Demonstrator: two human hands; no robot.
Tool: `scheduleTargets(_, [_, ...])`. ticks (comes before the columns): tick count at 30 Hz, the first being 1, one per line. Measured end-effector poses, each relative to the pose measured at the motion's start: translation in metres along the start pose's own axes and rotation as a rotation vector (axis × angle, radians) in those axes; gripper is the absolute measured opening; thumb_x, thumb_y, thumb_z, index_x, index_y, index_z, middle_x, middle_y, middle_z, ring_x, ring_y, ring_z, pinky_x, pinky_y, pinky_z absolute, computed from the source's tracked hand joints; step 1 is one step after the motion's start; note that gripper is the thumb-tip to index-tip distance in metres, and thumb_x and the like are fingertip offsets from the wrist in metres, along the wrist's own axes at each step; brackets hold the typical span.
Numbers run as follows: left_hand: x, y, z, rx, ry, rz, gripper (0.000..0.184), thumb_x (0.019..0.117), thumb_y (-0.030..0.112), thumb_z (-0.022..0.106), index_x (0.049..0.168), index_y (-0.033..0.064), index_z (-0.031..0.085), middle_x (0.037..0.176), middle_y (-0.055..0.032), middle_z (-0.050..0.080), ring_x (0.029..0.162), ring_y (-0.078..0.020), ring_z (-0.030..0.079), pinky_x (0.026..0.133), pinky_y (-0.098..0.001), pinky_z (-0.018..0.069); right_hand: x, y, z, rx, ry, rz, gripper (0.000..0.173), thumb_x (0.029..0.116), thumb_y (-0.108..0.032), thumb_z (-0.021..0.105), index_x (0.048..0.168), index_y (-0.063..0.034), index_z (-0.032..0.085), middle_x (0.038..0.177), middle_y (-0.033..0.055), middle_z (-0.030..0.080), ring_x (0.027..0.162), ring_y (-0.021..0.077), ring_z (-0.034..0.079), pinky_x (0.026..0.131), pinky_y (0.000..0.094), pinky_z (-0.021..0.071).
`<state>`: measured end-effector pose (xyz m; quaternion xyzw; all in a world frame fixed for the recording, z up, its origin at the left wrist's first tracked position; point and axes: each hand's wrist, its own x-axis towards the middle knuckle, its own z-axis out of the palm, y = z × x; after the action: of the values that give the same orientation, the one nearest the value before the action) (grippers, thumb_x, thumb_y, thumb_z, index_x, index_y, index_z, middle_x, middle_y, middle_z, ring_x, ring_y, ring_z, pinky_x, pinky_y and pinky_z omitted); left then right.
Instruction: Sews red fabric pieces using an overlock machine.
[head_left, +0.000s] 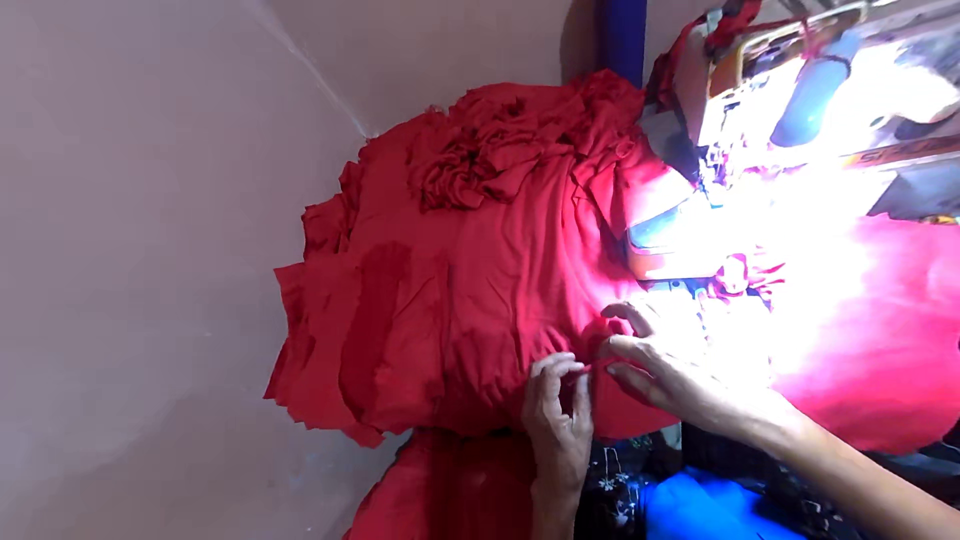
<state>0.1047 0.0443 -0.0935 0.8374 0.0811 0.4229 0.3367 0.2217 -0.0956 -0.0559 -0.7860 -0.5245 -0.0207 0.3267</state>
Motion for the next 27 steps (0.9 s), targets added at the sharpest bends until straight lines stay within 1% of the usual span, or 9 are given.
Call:
scheduleTargets(5, [0.015,0.02,-0.01,-0.454,-0.086,-0.126,0.013,0.0987,0.001,0.054,0.107,-0.0012,0.064,0.103,0.0038,0.068,0.098,0.0037,0.063,0.089,-0.0157,0.0532,-0.021,-0.005,-0.018,0.298,0.114,-0.02,0.017,0.0961,-0.024,0.061,0.095,-0.0107,0.072,0.1,0.0057,0.069,0.1,0.0163,0.064,0.087,0.0341,0.0492])
scheduleTargets(8, [0.052,0.036,-0.007,-0.515,-0.156,-0.026,0.014,0.1029,0.006,0.053,0.108,0.0056,0.066,0.102,0.0102,0.068,0.093,0.0068,0.062,0.084,-0.0139,0.0534,-0.028,-0.006,-0.029,0.441,0.223,-0.005,0.014,0.093,-0.022,0.066,0.094,-0.0078,0.067,0.093,0.0036,0.067,0.092,0.0048,0.061,0.081,0.0198,0.0461])
scheduleTargets(12, [0.117,0.06,0.013,-0.378,-0.228,0.133,0.018,0.0938,0.005,0.065,0.11,-0.0017,0.07,0.097,0.0006,0.072,0.091,0.0022,0.065,0.084,-0.0175,0.0544,-0.029,0.0,-0.046,0.504,0.42,0.078,0.018,0.0913,-0.021,0.067,0.092,-0.0028,0.069,0.082,-0.0043,0.066,0.08,-0.0104,0.056,0.074,0.0066,0.0446])
scheduleTargets(15, [0.155,0.06,0.052,-0.313,-0.377,0.132,0.033,0.09,0.005,0.073,0.122,0.0019,0.065,0.097,-0.004,0.07,0.086,-0.006,0.066,0.078,-0.0239,0.0556,-0.026,0.014,-0.047,0.596,0.522,0.289,0.012,0.0919,-0.013,0.064,0.096,-0.0024,0.069,0.077,-0.0082,0.067,0.068,-0.0079,0.061,0.064,0.01,0.0524])
scheduleTargets(18, [0.163,0.047,0.098,-0.184,-0.446,0.084,0.03,0.0877,0.003,0.076,0.116,0.0029,0.066,0.097,-0.0126,0.072,0.083,-0.0206,0.07,0.074,-0.0393,0.0582,-0.024,0.035,-0.044,0.535,0.55,0.55,0.018,0.0958,-0.016,0.065,0.101,0.0004,0.069,0.076,-0.0038,0.068,0.066,-0.0021,0.064,0.066,0.0173,0.0558])
scheduleTargets(20, [0.16,0.048,0.119,-0.036,-0.405,0.043,0.021,0.0922,0.012,0.073,0.111,0.0022,0.069,0.094,-0.0145,0.071,0.083,-0.0255,0.069,0.075,-0.0461,0.0559,-0.027,0.046,-0.04,0.448,0.535,0.59,0.025,0.0959,-0.021,0.065,0.097,0.003,0.071,0.077,0.0009,0.066,0.068,0.0017,0.061,0.067,0.0214,0.0532])
scheduleTargets(23, [0.148,0.051,0.128,0.117,-0.263,0.112,0.02,0.089,0.018,0.076,0.103,0.0038,0.073,0.105,-0.0147,0.068,0.101,-0.031,0.064,0.086,-0.0508,0.0503,-0.032,0.048,-0.033,0.438,0.588,0.558,0.026,0.0922,-0.019,0.066,0.101,0.0043,0.07,0.078,0.0006,0.066,0.068,0.0007,0.063,0.065,0.0188,0.0549])
scheduleTargets(25, [0.134,0.054,0.129,0.161,-0.157,0.223,0.015,0.0849,0.016,0.078,0.094,0.0037,0.077,0.1,-0.0147,0.071,0.096,-0.0323,0.066,0.083,-0.0498,0.0501,-0.039,0.043,-0.031,0.463,0.599,0.553,0.029,0.092,-0.019,0.065,0.107,0.006,0.068,0.078,-0.0007,0.067,0.067,-0.0011,0.064,0.064,0.0169,0.0559])
scheduleTargets(27, [0.116,0.056,0.13,0.22,-0.104,0.304,0.012,0.0861,0.015,0.073,0.088,0.0044,0.078,0.092,-0.0131,0.073,0.089,-0.0303,0.068,0.079,-0.0463,0.0501,-0.047,0.035,-0.028,0.428,0.612,0.56,0.026,0.0902,-0.019,0.065,0.098,0.0048,0.068,0.073,-0.0027,0.064,0.063,-0.0049,0.058,0.061,0.013,0.0498])
